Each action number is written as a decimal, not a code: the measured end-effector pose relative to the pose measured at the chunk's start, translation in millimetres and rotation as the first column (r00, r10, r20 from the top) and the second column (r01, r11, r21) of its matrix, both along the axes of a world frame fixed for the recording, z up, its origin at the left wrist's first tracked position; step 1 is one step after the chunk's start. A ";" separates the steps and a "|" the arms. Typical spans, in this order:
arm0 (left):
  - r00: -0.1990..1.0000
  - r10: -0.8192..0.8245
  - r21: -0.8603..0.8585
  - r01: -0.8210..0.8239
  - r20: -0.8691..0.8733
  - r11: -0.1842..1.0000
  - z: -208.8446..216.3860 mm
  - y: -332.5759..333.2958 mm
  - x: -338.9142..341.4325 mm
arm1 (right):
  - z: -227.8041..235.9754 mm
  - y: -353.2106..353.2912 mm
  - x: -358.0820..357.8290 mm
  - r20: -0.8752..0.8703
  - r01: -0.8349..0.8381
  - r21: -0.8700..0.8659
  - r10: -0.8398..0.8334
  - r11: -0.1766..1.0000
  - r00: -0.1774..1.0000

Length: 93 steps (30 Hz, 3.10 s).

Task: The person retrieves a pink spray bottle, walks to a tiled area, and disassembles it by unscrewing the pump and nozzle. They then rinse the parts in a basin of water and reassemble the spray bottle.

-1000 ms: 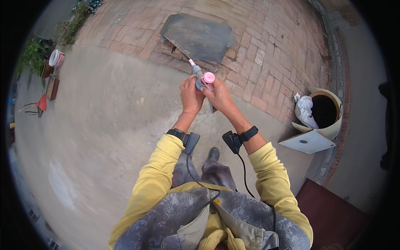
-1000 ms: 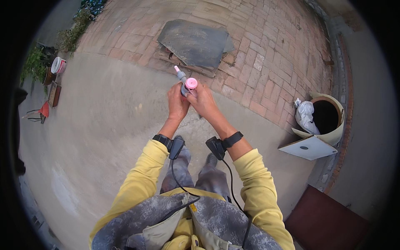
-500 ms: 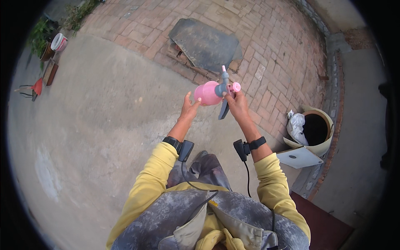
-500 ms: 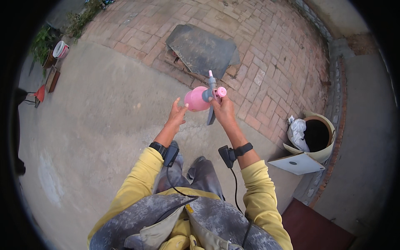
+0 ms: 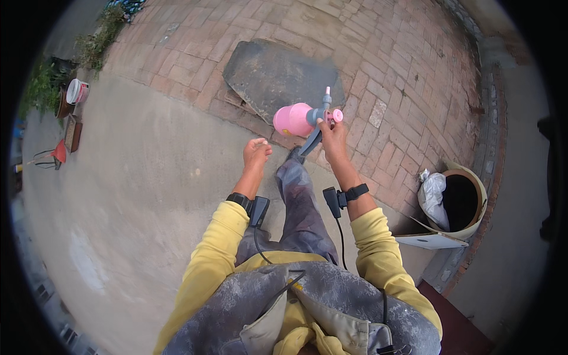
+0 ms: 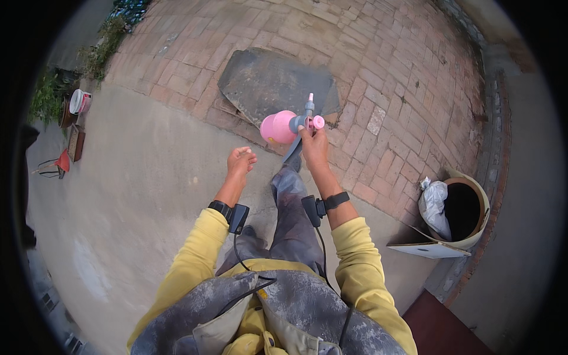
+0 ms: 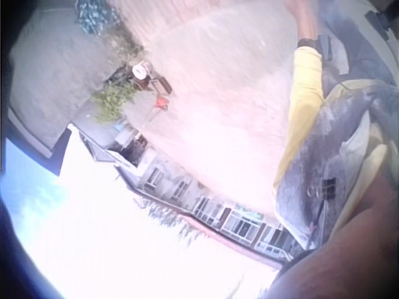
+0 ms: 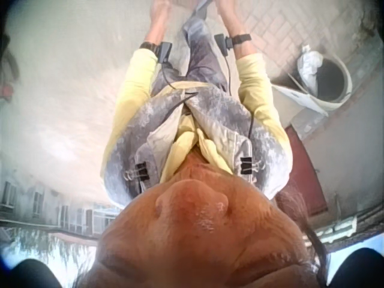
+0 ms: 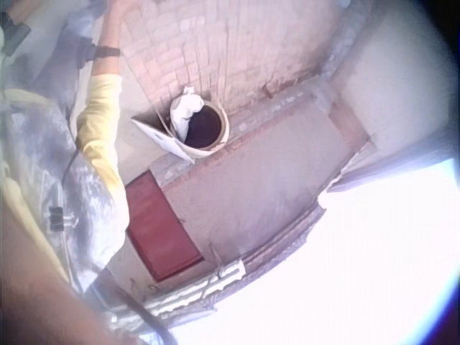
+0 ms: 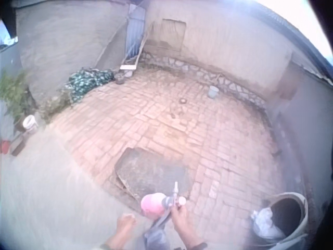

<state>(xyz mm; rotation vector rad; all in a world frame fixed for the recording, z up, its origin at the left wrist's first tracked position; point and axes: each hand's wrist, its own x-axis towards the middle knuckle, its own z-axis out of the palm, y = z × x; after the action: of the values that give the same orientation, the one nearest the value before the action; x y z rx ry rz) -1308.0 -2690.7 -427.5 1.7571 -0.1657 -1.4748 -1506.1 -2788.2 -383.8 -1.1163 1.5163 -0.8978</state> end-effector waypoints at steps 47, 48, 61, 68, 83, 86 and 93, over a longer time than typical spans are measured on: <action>0.891 -0.431 -0.357 0.451 0.140 0.818 -185.9 -330.2 -59.6 | -83.5 -271.7 66.2 -0.795 -0.307 0.280 0.399 0.909 0.457; 0.871 -0.457 -0.304 0.491 0.179 0.817 -187.7 -330.5 -61.9 | -99.8 -273.5 66.3 -0.806 -0.310 0.290 0.406 0.905 0.430; 0.921 -0.369 -0.395 0.387 0.124 0.833 -201.4 -333.6 -64.2 | -58.3 -281.8 73.8 -0.744 -0.317 0.340 0.459 0.885 0.485; 0.762 -0.634 -0.131 0.647 0.130 0.751 -198.4 -338.1 -62.2 | -141.7 -294.7 81.1 -0.734 -0.247 0.504 0.562 0.827 0.382; 0.737 -0.646 -0.122 0.672 0.197 0.730 -215.8 -337.0 -69.9 | -140.0 -298.7 76.8 -0.751 -0.284 0.401 0.490 0.871 0.442; 0.772 -0.591 -0.253 0.635 0.234 0.730 -223.1 -335.7 -70.0 | -139.8 -301.5 79.6 -0.751 -0.273 0.415 0.496 0.868 0.435; 0.861 -0.488 -0.404 0.501 0.142 0.766 -195.6 -340.3 -55.0 | -68.2 -285.7 67.5 -0.729 -0.289 0.329 0.436 0.899 0.528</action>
<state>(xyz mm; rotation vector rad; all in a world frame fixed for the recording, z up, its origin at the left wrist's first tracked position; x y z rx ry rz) -1363.0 -3030.9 -623.1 1.4206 -0.9678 -1.6147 -1438.6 -3073.9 -452.0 -1.7555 1.8836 0.0992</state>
